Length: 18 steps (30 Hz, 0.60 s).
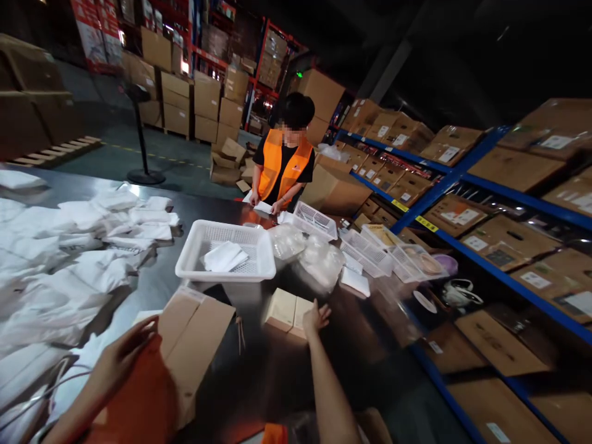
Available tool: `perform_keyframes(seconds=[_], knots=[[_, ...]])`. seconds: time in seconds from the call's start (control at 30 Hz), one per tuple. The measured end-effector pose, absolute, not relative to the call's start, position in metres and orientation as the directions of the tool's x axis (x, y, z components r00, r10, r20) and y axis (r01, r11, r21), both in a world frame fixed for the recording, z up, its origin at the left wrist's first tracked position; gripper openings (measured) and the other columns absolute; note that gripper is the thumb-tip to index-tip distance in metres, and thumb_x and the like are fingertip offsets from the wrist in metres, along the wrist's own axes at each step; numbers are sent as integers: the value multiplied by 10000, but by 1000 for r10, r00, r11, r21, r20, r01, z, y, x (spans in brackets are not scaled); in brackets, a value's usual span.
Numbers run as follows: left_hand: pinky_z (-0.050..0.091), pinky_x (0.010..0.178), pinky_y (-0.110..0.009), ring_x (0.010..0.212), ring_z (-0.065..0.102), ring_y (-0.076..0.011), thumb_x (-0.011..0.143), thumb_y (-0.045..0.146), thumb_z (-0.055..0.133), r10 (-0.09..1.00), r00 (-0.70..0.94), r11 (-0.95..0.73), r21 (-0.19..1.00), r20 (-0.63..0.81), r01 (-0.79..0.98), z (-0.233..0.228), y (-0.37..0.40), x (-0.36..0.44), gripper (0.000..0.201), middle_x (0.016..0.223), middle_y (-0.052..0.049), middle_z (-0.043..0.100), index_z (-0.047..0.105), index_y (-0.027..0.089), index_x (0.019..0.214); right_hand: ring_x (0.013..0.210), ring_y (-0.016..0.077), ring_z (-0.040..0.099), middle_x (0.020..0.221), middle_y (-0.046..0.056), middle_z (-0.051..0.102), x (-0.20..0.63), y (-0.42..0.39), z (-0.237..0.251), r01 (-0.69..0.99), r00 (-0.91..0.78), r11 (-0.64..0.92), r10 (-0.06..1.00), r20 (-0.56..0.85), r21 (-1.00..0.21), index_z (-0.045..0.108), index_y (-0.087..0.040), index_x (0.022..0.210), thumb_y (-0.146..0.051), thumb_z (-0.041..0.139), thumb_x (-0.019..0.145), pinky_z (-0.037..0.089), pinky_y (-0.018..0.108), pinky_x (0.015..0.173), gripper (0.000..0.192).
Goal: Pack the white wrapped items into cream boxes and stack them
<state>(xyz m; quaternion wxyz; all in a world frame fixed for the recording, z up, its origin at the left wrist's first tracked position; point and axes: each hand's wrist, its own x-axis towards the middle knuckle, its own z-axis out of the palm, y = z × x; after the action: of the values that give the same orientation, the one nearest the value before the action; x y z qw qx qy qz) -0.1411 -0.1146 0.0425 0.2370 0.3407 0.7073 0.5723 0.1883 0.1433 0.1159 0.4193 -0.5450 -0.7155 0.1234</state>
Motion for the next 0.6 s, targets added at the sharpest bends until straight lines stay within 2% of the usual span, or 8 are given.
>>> perform_keyframes(seconds=[0.1,0.13,0.17,0.2,0.3,0.37,0.47,0.6], knots=[[632,745,-329,872,781,-297,677,328,653,848,-514,5,967,130,254,69,-111,-120,388,962,-44,816,792,259,1033,1307,313,523,1306,143,628,165,100,119,610,-267,538,831,488,-582,689,-158,1188,-409,453,950,430,482,1074,419],[625,782,-338,908,776,-298,686,309,647,883,-445,-27,963,149,269,77,-110,-113,409,1019,-45,806,789,269,1068,1318,314,517,1334,140,621,158,80,123,504,-501,685,728,468,-525,650,-167,1272,-425,477,940,408,476,1103,455],[615,815,-345,949,767,-297,712,307,642,916,-371,-50,960,154,275,84,-109,-107,432,1073,-47,793,774,277,1122,1293,328,534,1330,130,633,152,60,128,379,-715,802,571,404,-462,620,-198,1326,-464,567,899,397,488,1114,505],[609,831,-349,970,761,-294,750,322,634,941,-305,-63,960,148,272,90,-108,-103,441,1106,-47,785,753,283,1173,1229,340,574,1280,131,663,147,41,134,360,-782,825,522,341,-436,605,-210,1346,-475,645,859,416,508,1093,556],[608,827,-349,939,766,-292,835,413,612,973,-200,-67,971,115,231,99,-103,-94,362,1054,-49,803,771,284,1134,1026,328,641,1070,114,716,145,4,152,566,-705,648,701,108,-509,664,-223,1263,-382,797,751,523,491,952,552],[613,812,-358,896,771,-308,826,471,634,978,-177,-73,975,111,208,98,-99,-91,322,953,-58,821,816,265,996,1040,308,645,1086,86,708,152,-3,155,608,-643,513,766,3,-605,668,-267,1263,-268,816,716,535,450,954,566],[628,724,-347,799,772,-304,817,514,650,982,-141,-93,974,124,207,95,-93,-84,340,842,-81,821,824,235,904,1166,275,626,1252,57,654,168,1,142,556,-628,409,777,-44,-724,590,-340,1365,-146,766,711,492,408,1053,705],[609,682,-292,742,756,-246,820,503,670,978,-134,-119,951,162,284,90,-90,-73,303,855,-82,812,814,255,916,1218,305,613,1277,55,638,186,6,112,544,-595,402,804,-1,-737,600,-387,1345,-78,789,642,461,433,1099,791]])
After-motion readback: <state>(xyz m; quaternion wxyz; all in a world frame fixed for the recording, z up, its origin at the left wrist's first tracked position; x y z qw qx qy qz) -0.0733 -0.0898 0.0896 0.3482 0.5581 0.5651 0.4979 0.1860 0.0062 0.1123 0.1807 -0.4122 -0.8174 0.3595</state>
